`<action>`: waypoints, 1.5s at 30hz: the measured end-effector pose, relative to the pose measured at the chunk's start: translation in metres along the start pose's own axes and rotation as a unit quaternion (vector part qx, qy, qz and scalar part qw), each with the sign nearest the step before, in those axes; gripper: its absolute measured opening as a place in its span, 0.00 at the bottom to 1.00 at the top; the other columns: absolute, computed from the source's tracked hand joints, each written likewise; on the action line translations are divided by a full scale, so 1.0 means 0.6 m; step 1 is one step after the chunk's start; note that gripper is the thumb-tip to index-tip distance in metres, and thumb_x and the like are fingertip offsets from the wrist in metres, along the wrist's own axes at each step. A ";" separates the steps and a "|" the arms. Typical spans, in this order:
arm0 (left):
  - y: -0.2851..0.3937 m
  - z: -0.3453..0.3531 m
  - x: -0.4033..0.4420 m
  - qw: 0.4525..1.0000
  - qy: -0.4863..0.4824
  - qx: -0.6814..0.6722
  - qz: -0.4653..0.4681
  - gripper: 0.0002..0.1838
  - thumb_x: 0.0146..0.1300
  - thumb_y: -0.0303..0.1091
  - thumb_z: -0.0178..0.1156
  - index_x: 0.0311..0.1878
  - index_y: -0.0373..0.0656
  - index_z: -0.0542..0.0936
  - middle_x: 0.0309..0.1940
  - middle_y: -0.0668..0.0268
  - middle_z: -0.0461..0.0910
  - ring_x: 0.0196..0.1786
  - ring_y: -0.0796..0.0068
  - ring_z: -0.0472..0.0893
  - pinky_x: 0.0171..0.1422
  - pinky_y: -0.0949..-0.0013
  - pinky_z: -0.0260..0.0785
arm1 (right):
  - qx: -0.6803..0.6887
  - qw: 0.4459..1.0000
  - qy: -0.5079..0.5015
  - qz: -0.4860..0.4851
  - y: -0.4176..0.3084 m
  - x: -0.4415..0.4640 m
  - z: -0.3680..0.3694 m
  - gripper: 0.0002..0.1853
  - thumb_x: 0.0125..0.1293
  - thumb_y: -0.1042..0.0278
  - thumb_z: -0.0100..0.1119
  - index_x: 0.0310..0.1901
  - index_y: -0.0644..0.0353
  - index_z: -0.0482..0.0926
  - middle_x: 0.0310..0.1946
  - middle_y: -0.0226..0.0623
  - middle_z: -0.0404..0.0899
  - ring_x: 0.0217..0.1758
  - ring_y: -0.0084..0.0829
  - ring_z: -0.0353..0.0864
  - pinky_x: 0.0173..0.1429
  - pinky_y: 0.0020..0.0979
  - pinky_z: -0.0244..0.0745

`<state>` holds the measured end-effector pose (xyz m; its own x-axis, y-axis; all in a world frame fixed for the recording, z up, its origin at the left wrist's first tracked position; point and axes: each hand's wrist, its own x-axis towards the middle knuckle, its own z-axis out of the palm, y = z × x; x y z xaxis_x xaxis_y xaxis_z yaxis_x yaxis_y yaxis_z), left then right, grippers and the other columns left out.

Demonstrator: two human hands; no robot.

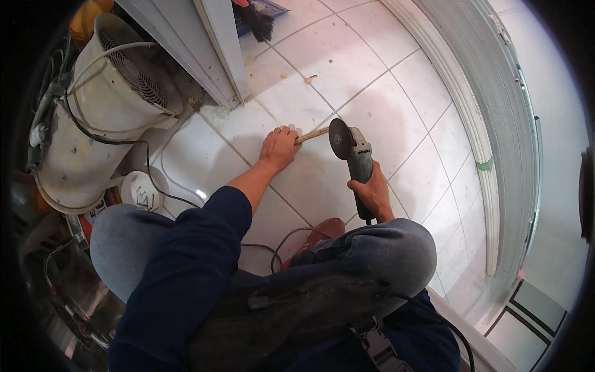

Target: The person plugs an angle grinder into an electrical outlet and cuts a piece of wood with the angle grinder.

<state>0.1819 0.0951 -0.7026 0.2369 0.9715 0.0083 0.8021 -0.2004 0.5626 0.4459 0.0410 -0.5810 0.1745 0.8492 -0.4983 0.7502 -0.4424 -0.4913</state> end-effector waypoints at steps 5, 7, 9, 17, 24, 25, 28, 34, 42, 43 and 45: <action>-0.011 0.014 0.005 1.000 -0.014 -0.006 -0.002 0.08 0.60 0.34 0.68 0.40 0.44 0.83 0.41 0.59 0.80 0.49 0.56 0.80 0.56 0.55 0.74 | -0.025 0.999 0.001 -0.040 -0.006 0.008 0.002 0.40 0.48 0.59 0.71 0.64 0.62 0.67 0.48 0.54 0.83 0.51 0.52 0.84 0.57 0.47 0.77; -0.010 0.022 0.007 1.000 -0.020 -0.012 -0.014 0.07 0.61 0.34 0.68 0.39 0.44 0.84 0.41 0.59 0.80 0.49 0.56 0.80 0.56 0.55 0.74 | -0.032 0.999 -0.007 -0.031 -0.011 0.013 0.002 0.40 0.48 0.59 0.71 0.64 0.62 0.67 0.48 0.54 0.83 0.51 0.52 0.84 0.56 0.47 0.77; -0.008 0.022 0.010 0.999 -0.022 -0.017 -0.028 0.06 0.61 0.34 0.67 0.38 0.44 0.85 0.41 0.58 0.80 0.49 0.55 0.81 0.56 0.55 0.74 | -0.039 0.999 -0.015 -0.025 -0.016 0.018 0.002 0.40 0.48 0.59 0.71 0.63 0.62 0.68 0.47 0.54 0.83 0.51 0.52 0.84 0.56 0.47 0.77; -0.005 0.021 0.012 0.999 -0.037 0.026 -0.019 0.05 0.60 0.33 0.67 0.37 0.44 0.86 0.40 0.58 0.80 0.48 0.56 0.81 0.54 0.55 0.76 | -0.047 0.998 -0.024 -0.026 -0.014 0.028 0.004 0.40 0.48 0.60 0.71 0.63 0.62 0.68 0.48 0.55 0.83 0.51 0.52 0.85 0.56 0.47 0.77; -0.006 0.020 0.014 0.998 -0.043 0.032 -0.012 0.05 0.60 0.32 0.67 0.38 0.44 0.87 0.40 0.58 0.80 0.48 0.57 0.82 0.54 0.56 0.76 | -0.051 0.998 -0.027 -0.023 -0.020 0.027 0.005 0.40 0.48 0.60 0.71 0.64 0.62 0.67 0.48 0.55 0.83 0.51 0.52 0.85 0.57 0.47 0.78; -0.006 0.020 0.014 0.998 -0.044 0.037 -0.012 0.05 0.60 0.33 0.67 0.37 0.44 0.87 0.40 0.58 0.80 0.48 0.56 0.82 0.54 0.56 0.76 | -0.052 0.998 -0.029 -0.021 -0.019 0.028 0.005 0.40 0.48 0.60 0.71 0.64 0.62 0.67 0.48 0.55 0.83 0.51 0.52 0.85 0.57 0.47 0.78; -0.005 0.019 0.015 0.998 -0.044 0.040 -0.014 0.06 0.61 0.33 0.66 0.37 0.43 0.87 0.40 0.58 0.80 0.48 0.56 0.82 0.54 0.56 0.76 | -0.055 0.998 -0.030 -0.020 -0.021 0.028 0.006 0.40 0.48 0.60 0.71 0.64 0.62 0.67 0.48 0.55 0.83 0.51 0.52 0.85 0.57 0.47 0.78; -0.005 0.018 0.015 0.998 -0.045 0.040 -0.010 0.06 0.62 0.33 0.66 0.37 0.43 0.87 0.40 0.57 0.81 0.48 0.56 0.82 0.54 0.56 0.76 | -0.055 0.998 -0.022 -0.026 -0.028 0.030 0.008 0.40 0.48 0.60 0.71 0.64 0.63 0.67 0.48 0.56 0.83 0.51 0.53 0.85 0.56 0.47 0.77; -0.001 0.015 0.016 0.998 -0.045 0.041 -0.016 0.06 0.61 0.33 0.66 0.36 0.42 0.88 0.40 0.57 0.81 0.47 0.55 0.82 0.53 0.55 0.77 | -0.063 0.997 -0.029 -0.018 -0.040 0.042 0.010 0.40 0.49 0.60 0.71 0.63 0.64 0.66 0.48 0.56 0.82 0.51 0.54 0.84 0.56 0.47 0.77; -0.001 0.015 0.015 0.998 -0.040 0.033 -0.020 0.06 0.61 0.34 0.66 0.36 0.42 0.88 0.40 0.57 0.81 0.47 0.55 0.82 0.53 0.55 0.77 | -0.062 0.997 -0.029 -0.021 -0.038 0.042 0.011 0.40 0.49 0.60 0.70 0.63 0.64 0.66 0.48 0.56 0.82 0.51 0.54 0.84 0.56 0.47 0.77; -0.002 0.018 0.016 0.999 -0.036 0.026 -0.023 0.06 0.61 0.34 0.66 0.36 0.42 0.88 0.39 0.57 0.81 0.46 0.55 0.82 0.53 0.55 0.77 | -0.061 0.997 -0.028 -0.024 -0.035 0.043 0.011 0.40 0.49 0.60 0.70 0.63 0.64 0.67 0.48 0.56 0.82 0.51 0.54 0.84 0.56 0.47 0.77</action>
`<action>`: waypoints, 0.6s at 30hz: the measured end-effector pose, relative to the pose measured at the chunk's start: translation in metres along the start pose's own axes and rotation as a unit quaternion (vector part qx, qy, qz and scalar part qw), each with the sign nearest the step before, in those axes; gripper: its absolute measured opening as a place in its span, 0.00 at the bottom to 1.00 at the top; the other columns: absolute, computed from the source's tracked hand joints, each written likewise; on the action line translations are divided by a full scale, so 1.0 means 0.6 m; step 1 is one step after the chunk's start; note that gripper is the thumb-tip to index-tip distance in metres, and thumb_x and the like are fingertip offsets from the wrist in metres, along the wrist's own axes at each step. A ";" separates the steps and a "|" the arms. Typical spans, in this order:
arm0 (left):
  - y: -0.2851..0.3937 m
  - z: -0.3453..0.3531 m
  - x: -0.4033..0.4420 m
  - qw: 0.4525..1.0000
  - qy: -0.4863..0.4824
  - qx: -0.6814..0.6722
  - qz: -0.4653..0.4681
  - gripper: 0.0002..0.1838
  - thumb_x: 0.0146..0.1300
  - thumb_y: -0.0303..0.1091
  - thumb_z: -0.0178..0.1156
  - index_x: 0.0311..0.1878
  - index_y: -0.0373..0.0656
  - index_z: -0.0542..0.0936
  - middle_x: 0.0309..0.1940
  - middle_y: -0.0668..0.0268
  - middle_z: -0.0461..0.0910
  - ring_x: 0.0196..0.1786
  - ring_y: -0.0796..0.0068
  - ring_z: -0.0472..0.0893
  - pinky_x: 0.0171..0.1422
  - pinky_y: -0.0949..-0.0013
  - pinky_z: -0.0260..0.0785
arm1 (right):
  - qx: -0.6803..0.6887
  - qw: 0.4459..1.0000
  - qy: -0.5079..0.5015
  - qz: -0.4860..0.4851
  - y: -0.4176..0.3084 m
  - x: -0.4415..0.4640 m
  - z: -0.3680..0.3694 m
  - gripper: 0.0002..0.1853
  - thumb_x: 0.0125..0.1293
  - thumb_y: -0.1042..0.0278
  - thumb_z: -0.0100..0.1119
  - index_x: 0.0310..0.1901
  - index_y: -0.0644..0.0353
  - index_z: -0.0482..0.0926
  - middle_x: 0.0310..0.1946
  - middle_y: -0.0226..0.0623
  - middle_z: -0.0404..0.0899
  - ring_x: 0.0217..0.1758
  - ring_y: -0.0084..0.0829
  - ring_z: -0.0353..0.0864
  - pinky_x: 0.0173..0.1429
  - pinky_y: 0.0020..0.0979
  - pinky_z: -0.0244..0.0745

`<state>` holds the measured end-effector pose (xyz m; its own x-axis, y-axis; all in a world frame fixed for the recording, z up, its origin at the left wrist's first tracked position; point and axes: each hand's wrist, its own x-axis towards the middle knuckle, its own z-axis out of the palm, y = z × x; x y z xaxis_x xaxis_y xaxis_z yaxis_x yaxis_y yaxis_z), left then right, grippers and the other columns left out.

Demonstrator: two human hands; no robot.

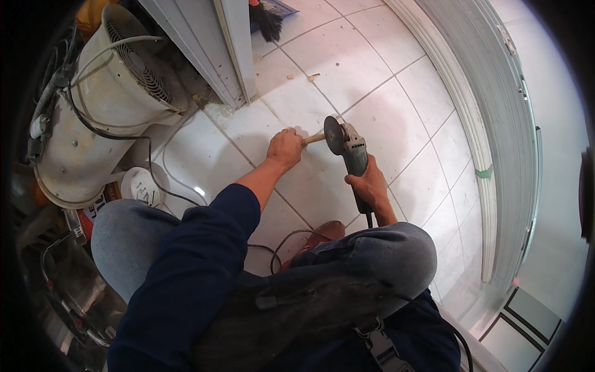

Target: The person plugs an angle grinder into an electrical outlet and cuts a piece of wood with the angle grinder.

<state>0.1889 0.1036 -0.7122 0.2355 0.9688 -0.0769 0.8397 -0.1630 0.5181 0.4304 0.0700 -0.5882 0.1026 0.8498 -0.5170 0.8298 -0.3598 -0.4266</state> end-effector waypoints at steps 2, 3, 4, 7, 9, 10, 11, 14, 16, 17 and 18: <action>-0.002 0.001 0.001 1.000 0.000 0.008 0.006 0.06 0.61 0.34 0.66 0.36 0.42 0.88 0.39 0.57 0.81 0.46 0.55 0.83 0.52 0.55 0.77 | -0.002 1.000 0.002 -0.003 0.003 -0.003 0.001 0.39 0.49 0.60 0.71 0.63 0.64 0.67 0.48 0.56 0.82 0.51 0.53 0.84 0.57 0.47 0.77; -0.002 0.002 0.001 1.000 -0.001 0.008 0.006 0.06 0.61 0.34 0.66 0.36 0.42 0.88 0.39 0.57 0.81 0.46 0.55 0.83 0.52 0.55 0.77 | -0.002 1.000 0.002 -0.003 0.004 -0.005 0.001 0.39 0.49 0.60 0.71 0.63 0.64 0.67 0.48 0.56 0.82 0.51 0.53 0.84 0.57 0.47 0.77; -0.003 0.002 0.000 1.000 0.001 0.007 0.009 0.06 0.61 0.34 0.66 0.36 0.42 0.88 0.39 0.57 0.81 0.46 0.55 0.83 0.52 0.55 0.77 | -0.003 1.000 0.003 -0.004 0.004 -0.006 0.001 0.40 0.49 0.60 0.71 0.63 0.64 0.67 0.48 0.56 0.82 0.52 0.53 0.84 0.57 0.47 0.77; -0.004 0.002 0.001 1.000 0.002 0.009 0.014 0.07 0.62 0.34 0.66 0.36 0.43 0.88 0.39 0.57 0.81 0.46 0.55 0.83 0.52 0.55 0.77 | -0.005 1.000 0.004 -0.002 0.006 -0.010 0.003 0.40 0.48 0.60 0.71 0.64 0.63 0.67 0.49 0.55 0.82 0.52 0.53 0.84 0.58 0.47 0.77; -0.004 0.003 0.002 1.000 0.002 0.012 0.016 0.07 0.62 0.34 0.66 0.36 0.43 0.88 0.39 0.57 0.81 0.46 0.55 0.83 0.52 0.55 0.77 | -0.005 1.000 0.005 0.001 0.010 -0.012 0.004 0.40 0.48 0.60 0.71 0.64 0.63 0.67 0.49 0.55 0.82 0.52 0.53 0.84 0.58 0.47 0.77; -0.004 0.003 0.002 1.000 0.004 0.012 0.013 0.06 0.61 0.34 0.66 0.36 0.43 0.88 0.39 0.57 0.81 0.46 0.55 0.82 0.52 0.55 0.77 | -0.008 1.000 0.005 -0.005 0.013 -0.013 0.003 0.41 0.48 0.60 0.71 0.64 0.63 0.67 0.49 0.55 0.82 0.53 0.53 0.84 0.58 0.47 0.77; -0.004 0.004 0.001 1.000 0.006 0.012 0.010 0.06 0.61 0.34 0.66 0.35 0.43 0.88 0.39 0.57 0.81 0.46 0.55 0.82 0.52 0.55 0.77 | -0.011 1.000 0.005 -0.009 0.017 -0.016 0.004 0.41 0.48 0.60 0.71 0.65 0.63 0.67 0.49 0.55 0.82 0.53 0.53 0.84 0.58 0.47 0.77; -0.001 -0.001 -0.001 0.999 0.012 0.033 -0.012 0.07 0.60 0.34 0.66 0.39 0.45 0.88 0.39 0.59 0.81 0.47 0.56 0.82 0.52 0.56 0.76 | 0.014 1.000 0.018 -0.005 0.032 -0.028 0.006 0.42 0.48 0.60 0.72 0.65 0.62 0.66 0.49 0.55 0.82 0.52 0.54 0.84 0.58 0.47 0.77; -0.005 -0.015 -0.007 0.999 0.023 0.049 0.001 0.09 0.60 0.35 0.67 0.43 0.46 0.87 0.42 0.60 0.81 0.50 0.57 0.81 0.54 0.56 0.75 | 0.029 0.999 0.021 0.003 0.032 -0.036 -0.003 0.42 0.48 0.61 0.72 0.66 0.63 0.67 0.49 0.54 0.82 0.52 0.51 0.84 0.57 0.46 0.78; -0.006 -0.023 -0.012 0.997 0.033 0.064 0.013 0.13 0.60 0.35 0.67 0.48 0.48 0.86 0.46 0.61 0.81 0.52 0.59 0.79 0.56 0.57 0.73 | 0.043 0.999 0.023 0.011 0.031 -0.042 -0.007 0.42 0.47 0.62 0.73 0.66 0.64 0.67 0.48 0.53 0.82 0.51 0.49 0.85 0.57 0.45 0.78; -0.003 -0.027 -0.020 0.997 0.031 0.064 0.015 0.13 0.60 0.35 0.67 0.48 0.48 0.86 0.46 0.61 0.81 0.52 0.59 0.79 0.56 0.57 0.73 | 0.044 0.999 0.023 0.013 0.034 -0.045 -0.007 0.42 0.47 0.62 0.73 0.66 0.64 0.67 0.48 0.53 0.82 0.51 0.49 0.85 0.57 0.45 0.78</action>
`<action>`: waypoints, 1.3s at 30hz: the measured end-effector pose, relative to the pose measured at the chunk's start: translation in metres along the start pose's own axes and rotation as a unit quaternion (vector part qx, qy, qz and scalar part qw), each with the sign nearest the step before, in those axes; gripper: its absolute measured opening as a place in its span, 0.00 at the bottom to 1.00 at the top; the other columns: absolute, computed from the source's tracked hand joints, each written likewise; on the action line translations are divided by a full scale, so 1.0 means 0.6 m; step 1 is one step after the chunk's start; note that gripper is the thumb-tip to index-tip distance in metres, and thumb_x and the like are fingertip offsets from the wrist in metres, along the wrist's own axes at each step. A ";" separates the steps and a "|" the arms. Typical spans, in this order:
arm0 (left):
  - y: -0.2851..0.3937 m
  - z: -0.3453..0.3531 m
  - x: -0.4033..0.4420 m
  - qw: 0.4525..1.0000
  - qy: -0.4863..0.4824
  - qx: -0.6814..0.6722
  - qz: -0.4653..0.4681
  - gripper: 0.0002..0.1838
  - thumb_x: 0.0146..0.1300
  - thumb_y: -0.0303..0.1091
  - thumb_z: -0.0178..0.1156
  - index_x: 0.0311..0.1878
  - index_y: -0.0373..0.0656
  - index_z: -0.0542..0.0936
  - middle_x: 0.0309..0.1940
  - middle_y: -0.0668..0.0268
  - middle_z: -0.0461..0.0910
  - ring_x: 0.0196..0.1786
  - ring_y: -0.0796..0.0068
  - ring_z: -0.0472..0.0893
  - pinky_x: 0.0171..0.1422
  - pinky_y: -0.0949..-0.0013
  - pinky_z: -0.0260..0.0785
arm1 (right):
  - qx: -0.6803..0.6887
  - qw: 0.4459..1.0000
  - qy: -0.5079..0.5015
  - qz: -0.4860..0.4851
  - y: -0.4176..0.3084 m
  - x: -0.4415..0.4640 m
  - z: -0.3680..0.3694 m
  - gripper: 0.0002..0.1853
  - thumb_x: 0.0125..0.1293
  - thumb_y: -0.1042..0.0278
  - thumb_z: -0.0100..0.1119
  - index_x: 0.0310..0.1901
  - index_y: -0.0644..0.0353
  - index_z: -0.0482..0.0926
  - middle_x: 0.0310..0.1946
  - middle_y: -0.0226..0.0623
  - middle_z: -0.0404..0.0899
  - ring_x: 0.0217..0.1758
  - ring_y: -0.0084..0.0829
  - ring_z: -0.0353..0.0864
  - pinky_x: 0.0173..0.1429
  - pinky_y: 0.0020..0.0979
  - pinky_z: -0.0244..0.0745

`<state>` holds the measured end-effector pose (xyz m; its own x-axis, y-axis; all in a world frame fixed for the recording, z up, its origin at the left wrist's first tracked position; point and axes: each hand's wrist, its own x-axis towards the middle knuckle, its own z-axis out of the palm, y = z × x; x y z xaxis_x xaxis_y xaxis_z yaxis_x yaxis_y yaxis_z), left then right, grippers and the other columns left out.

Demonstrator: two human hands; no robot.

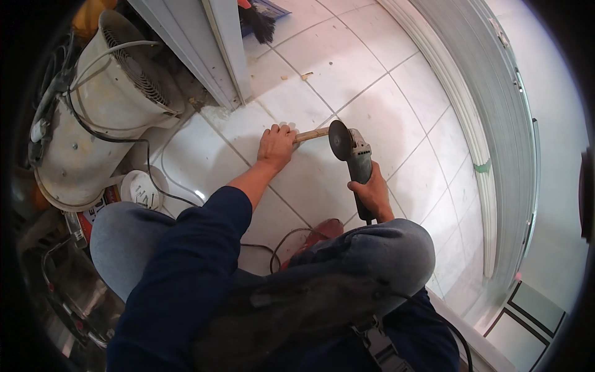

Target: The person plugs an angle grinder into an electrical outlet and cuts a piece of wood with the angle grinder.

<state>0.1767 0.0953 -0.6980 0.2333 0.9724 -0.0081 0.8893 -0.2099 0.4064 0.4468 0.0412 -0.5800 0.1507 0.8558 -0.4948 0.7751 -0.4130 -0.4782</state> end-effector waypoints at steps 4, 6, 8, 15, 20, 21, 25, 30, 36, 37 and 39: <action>0.012 -0.015 -0.020 0.998 0.007 -0.026 0.055 0.26 0.56 0.39 0.72 0.60 0.52 0.79 0.55 0.64 0.77 0.59 0.61 0.75 0.61 0.57 0.68 | 0.000 1.000 -0.006 0.002 0.006 0.005 -0.003 0.43 0.48 0.61 0.73 0.66 0.63 0.67 0.49 0.53 0.82 0.51 0.48 0.85 0.57 0.44 0.78; 0.015 -0.015 -0.025 0.997 0.022 -0.053 0.059 0.30 0.55 0.40 0.74 0.62 0.53 0.78 0.57 0.65 0.76 0.60 0.61 0.74 0.62 0.57 0.67 | -0.005 1.000 -0.013 0.003 0.010 0.004 0.001 0.43 0.48 0.61 0.73 0.66 0.63 0.67 0.49 0.53 0.82 0.51 0.48 0.84 0.57 0.44 0.78; 0.014 -0.014 -0.023 0.999 0.000 -0.040 0.034 0.32 0.52 0.41 0.75 0.61 0.49 0.77 0.54 0.63 0.76 0.58 0.60 0.75 0.61 0.57 0.67 | -0.021 1.000 -0.009 -0.009 0.013 0.006 0.006 0.43 0.47 0.61 0.73 0.66 0.62 0.67 0.50 0.53 0.82 0.52 0.49 0.84 0.57 0.44 0.78; 0.002 0.012 -0.020 0.999 -0.002 -0.049 0.025 0.26 0.51 0.37 0.76 0.51 0.44 0.77 0.47 0.61 0.76 0.52 0.57 0.77 0.58 0.57 0.70 | -0.051 0.998 -0.042 -0.002 0.003 0.012 0.005 0.41 0.49 0.59 0.71 0.65 0.62 0.67 0.50 0.55 0.82 0.53 0.54 0.84 0.58 0.48 0.77; 0.002 0.016 -0.013 0.997 0.004 -0.081 0.004 0.23 0.49 0.33 0.77 0.47 0.43 0.77 0.47 0.59 0.76 0.53 0.54 0.77 0.58 0.55 0.71 | -0.070 0.996 -0.056 -0.018 0.006 0.023 0.009 0.41 0.49 0.60 0.71 0.65 0.62 0.66 0.50 0.55 0.82 0.53 0.54 0.83 0.59 0.48 0.76; 0.003 0.015 -0.012 0.997 0.005 -0.081 0.003 0.23 0.49 0.33 0.77 0.47 0.43 0.77 0.47 0.59 0.76 0.53 0.54 0.77 0.58 0.55 0.71 | -0.071 0.996 -0.056 -0.019 0.004 0.025 0.008 0.41 0.49 0.60 0.71 0.65 0.62 0.66 0.50 0.55 0.82 0.53 0.54 0.83 0.59 0.48 0.76; 0.004 0.012 -0.011 0.996 -0.003 -0.087 -0.006 0.22 0.49 0.33 0.77 0.46 0.43 0.79 0.47 0.59 0.76 0.53 0.54 0.77 0.59 0.55 0.71 | -0.076 0.995 -0.071 0.001 -0.004 0.028 0.012 0.41 0.49 0.60 0.70 0.65 0.63 0.66 0.50 0.55 0.82 0.54 0.54 0.83 0.59 0.48 0.76; 0.006 0.008 -0.009 0.997 -0.007 -0.081 -0.015 0.21 0.50 0.33 0.77 0.47 0.43 0.81 0.47 0.59 0.77 0.54 0.55 0.77 0.60 0.56 0.71 | -0.075 0.995 -0.069 -0.011 -0.006 0.031 0.015 0.40 0.49 0.60 0.70 0.65 0.63 0.66 0.50 0.55 0.82 0.54 0.53 0.84 0.59 0.47 0.76; 0.009 0.007 -0.006 0.997 -0.022 -0.072 -0.025 0.20 0.49 0.33 0.77 0.45 0.43 0.82 0.47 0.59 0.77 0.54 0.55 0.77 0.61 0.56 0.71 | -0.091 0.993 -0.070 -0.006 -0.010 0.035 0.018 0.39 0.50 0.60 0.70 0.64 0.62 0.67 0.50 0.55 0.83 0.54 0.53 0.84 0.59 0.48 0.76; 0.009 0.007 -0.005 0.997 -0.020 -0.071 -0.024 0.20 0.49 0.33 0.77 0.45 0.43 0.82 0.46 0.59 0.77 0.54 0.55 0.78 0.61 0.56 0.71 | -0.089 0.993 -0.070 -0.006 -0.012 0.036 0.018 0.39 0.50 0.61 0.70 0.64 0.62 0.67 0.50 0.55 0.82 0.54 0.53 0.83 0.59 0.48 0.76; 0.008 0.010 -0.006 0.997 -0.019 -0.071 -0.021 0.20 0.49 0.33 0.77 0.45 0.43 0.82 0.46 0.59 0.77 0.54 0.55 0.78 0.61 0.56 0.71 | -0.088 0.994 -0.070 -0.005 -0.016 0.036 0.018 0.39 0.50 0.61 0.70 0.64 0.62 0.67 0.50 0.55 0.82 0.54 0.53 0.83 0.59 0.48 0.76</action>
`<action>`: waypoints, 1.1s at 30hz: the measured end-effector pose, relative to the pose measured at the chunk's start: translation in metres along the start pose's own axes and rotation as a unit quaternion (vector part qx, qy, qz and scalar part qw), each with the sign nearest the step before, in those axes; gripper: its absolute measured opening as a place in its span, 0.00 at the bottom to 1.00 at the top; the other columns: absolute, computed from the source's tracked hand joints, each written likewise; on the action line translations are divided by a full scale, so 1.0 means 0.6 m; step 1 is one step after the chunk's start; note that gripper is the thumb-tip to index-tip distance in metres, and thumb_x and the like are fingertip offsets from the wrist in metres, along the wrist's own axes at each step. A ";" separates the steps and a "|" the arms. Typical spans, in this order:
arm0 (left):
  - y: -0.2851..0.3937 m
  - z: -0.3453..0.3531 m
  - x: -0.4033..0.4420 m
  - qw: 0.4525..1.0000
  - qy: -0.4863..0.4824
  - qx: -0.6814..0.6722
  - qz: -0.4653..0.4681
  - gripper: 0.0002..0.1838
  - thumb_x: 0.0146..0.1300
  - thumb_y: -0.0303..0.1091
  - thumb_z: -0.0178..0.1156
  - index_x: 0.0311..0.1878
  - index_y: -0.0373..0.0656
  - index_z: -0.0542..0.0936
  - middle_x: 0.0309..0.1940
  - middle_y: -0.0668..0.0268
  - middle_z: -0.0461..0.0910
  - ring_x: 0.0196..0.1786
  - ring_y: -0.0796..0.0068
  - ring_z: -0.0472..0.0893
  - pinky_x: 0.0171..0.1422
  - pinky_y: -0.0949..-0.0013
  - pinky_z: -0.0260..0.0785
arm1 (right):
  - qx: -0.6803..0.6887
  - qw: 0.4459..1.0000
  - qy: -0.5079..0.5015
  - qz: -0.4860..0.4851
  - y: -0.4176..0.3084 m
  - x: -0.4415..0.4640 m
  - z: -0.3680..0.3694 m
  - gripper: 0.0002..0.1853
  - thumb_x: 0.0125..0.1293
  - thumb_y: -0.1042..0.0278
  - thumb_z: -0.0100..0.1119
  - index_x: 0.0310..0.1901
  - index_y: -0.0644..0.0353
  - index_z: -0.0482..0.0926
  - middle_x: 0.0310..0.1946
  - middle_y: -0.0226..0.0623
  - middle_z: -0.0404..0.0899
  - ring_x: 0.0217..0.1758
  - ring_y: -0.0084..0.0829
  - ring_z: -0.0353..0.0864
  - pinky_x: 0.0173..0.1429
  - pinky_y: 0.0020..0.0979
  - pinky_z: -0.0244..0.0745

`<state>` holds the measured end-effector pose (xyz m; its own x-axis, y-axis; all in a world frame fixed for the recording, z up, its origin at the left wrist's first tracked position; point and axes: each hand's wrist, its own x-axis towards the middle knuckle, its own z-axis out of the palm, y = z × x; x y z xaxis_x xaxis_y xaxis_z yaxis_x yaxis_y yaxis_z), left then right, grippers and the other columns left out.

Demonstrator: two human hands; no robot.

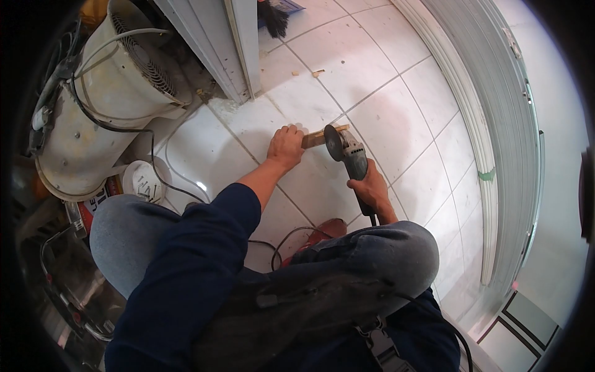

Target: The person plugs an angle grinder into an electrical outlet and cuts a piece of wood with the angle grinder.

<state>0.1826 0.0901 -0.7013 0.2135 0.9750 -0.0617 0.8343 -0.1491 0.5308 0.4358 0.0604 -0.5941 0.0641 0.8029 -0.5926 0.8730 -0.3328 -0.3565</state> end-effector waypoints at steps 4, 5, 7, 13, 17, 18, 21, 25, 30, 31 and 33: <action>0.000 0.000 0.000 1.000 0.003 -0.002 0.002 0.20 0.48 0.33 0.77 0.44 0.43 0.82 0.46 0.59 0.77 0.54 0.56 0.78 0.61 0.56 0.72 | -0.009 1.000 0.009 -0.010 -0.009 0.010 -0.004 0.39 0.49 0.61 0.70 0.63 0.64 0.67 0.48 0.56 0.83 0.52 0.54 0.84 0.57 0.48 0.77; -0.001 0.001 0.000 1.000 0.003 -0.002 0.004 0.20 0.48 0.33 0.77 0.44 0.43 0.82 0.46 0.59 0.77 0.54 0.56 0.78 0.60 0.56 0.72 | -0.013 1.000 0.010 -0.012 -0.011 0.013 -0.004 0.38 0.49 0.61 0.70 0.63 0.64 0.67 0.48 0.56 0.83 0.52 0.55 0.84 0.57 0.48 0.77; -0.001 0.003 0.000 1.000 0.002 -0.002 0.002 0.20 0.48 0.33 0.77 0.44 0.43 0.82 0.46 0.59 0.77 0.54 0.56 0.78 0.60 0.56 0.72 | -0.011 1.000 0.010 -0.012 -0.012 0.018 -0.004 0.38 0.49 0.60 0.70 0.63 0.64 0.67 0.47 0.56 0.83 0.51 0.55 0.85 0.56 0.48 0.77; 0.002 -0.004 0.000 1.000 -0.002 -0.003 -0.001 0.20 0.48 0.34 0.77 0.44 0.43 0.81 0.46 0.59 0.78 0.53 0.56 0.78 0.60 0.56 0.72 | -0.005 1.000 0.014 -0.018 -0.021 0.028 -0.003 0.38 0.49 0.59 0.70 0.62 0.65 0.68 0.47 0.57 0.84 0.51 0.54 0.85 0.56 0.48 0.77; 0.003 -0.004 0.001 1.000 -0.008 -0.001 -0.004 0.19 0.49 0.34 0.77 0.43 0.43 0.82 0.45 0.60 0.78 0.53 0.57 0.78 0.60 0.56 0.72 | -0.002 1.000 0.018 -0.024 -0.020 0.033 -0.001 0.38 0.49 0.59 0.70 0.61 0.66 0.68 0.47 0.57 0.84 0.51 0.54 0.85 0.56 0.48 0.77; 0.003 -0.004 0.001 1.000 -0.008 0.000 -0.005 0.19 0.49 0.34 0.77 0.43 0.43 0.82 0.45 0.60 0.78 0.53 0.57 0.78 0.60 0.56 0.72 | -0.002 1.000 0.017 -0.024 -0.020 0.034 -0.001 0.38 0.49 0.59 0.70 0.61 0.66 0.68 0.47 0.57 0.84 0.51 0.54 0.85 0.56 0.48 0.77; 0.003 -0.004 0.000 1.000 0.004 -0.005 -0.001 0.19 0.49 0.34 0.77 0.43 0.43 0.82 0.45 0.60 0.78 0.53 0.57 0.78 0.60 0.56 0.72 | -0.007 0.999 0.020 -0.027 -0.017 0.034 0.000 0.38 0.49 0.59 0.70 0.61 0.66 0.68 0.47 0.57 0.84 0.51 0.54 0.85 0.56 0.48 0.77; 0.002 -0.001 0.001 1.000 0.006 0.000 -0.003 0.19 0.48 0.34 0.77 0.43 0.44 0.82 0.45 0.60 0.78 0.53 0.57 0.78 0.60 0.56 0.72 | -0.012 1.000 0.010 -0.013 -0.014 0.026 -0.002 0.39 0.48 0.59 0.71 0.61 0.65 0.68 0.47 0.56 0.84 0.51 0.54 0.85 0.57 0.48 0.77; 0.003 -0.004 0.002 1.000 -0.002 -0.003 -0.008 0.20 0.48 0.33 0.77 0.44 0.44 0.81 0.46 0.60 0.78 0.54 0.57 0.78 0.61 0.56 0.72 | 0.010 0.999 0.026 -0.020 0.002 0.010 0.000 0.39 0.48 0.59 0.71 0.62 0.65 0.68 0.47 0.56 0.83 0.51 0.54 0.85 0.57 0.47 0.77; 0.003 -0.006 0.003 1.000 0.010 -0.014 -0.021 0.20 0.48 0.32 0.77 0.44 0.44 0.80 0.46 0.60 0.77 0.54 0.56 0.78 0.60 0.55 0.72 | 0.036 0.999 0.035 -0.020 0.006 0.005 -0.001 0.40 0.48 0.60 0.71 0.63 0.65 0.68 0.48 0.56 0.83 0.51 0.53 0.85 0.57 0.47 0.77; 0.006 -0.011 0.006 0.999 0.023 -0.027 -0.035 0.20 0.48 0.32 0.77 0.43 0.44 0.80 0.46 0.60 0.77 0.54 0.56 0.78 0.60 0.55 0.72 | 0.060 0.997 0.045 -0.020 0.001 -0.004 -0.008 0.41 0.48 0.60 0.72 0.64 0.65 0.67 0.48 0.55 0.83 0.52 0.52 0.85 0.57 0.46 0.77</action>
<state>0.1833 0.0942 -0.6940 0.1315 0.9894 -0.0612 0.8172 -0.0732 0.5717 0.4384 0.0607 -0.5889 0.0785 0.8555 -0.5119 0.8119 -0.3528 -0.4651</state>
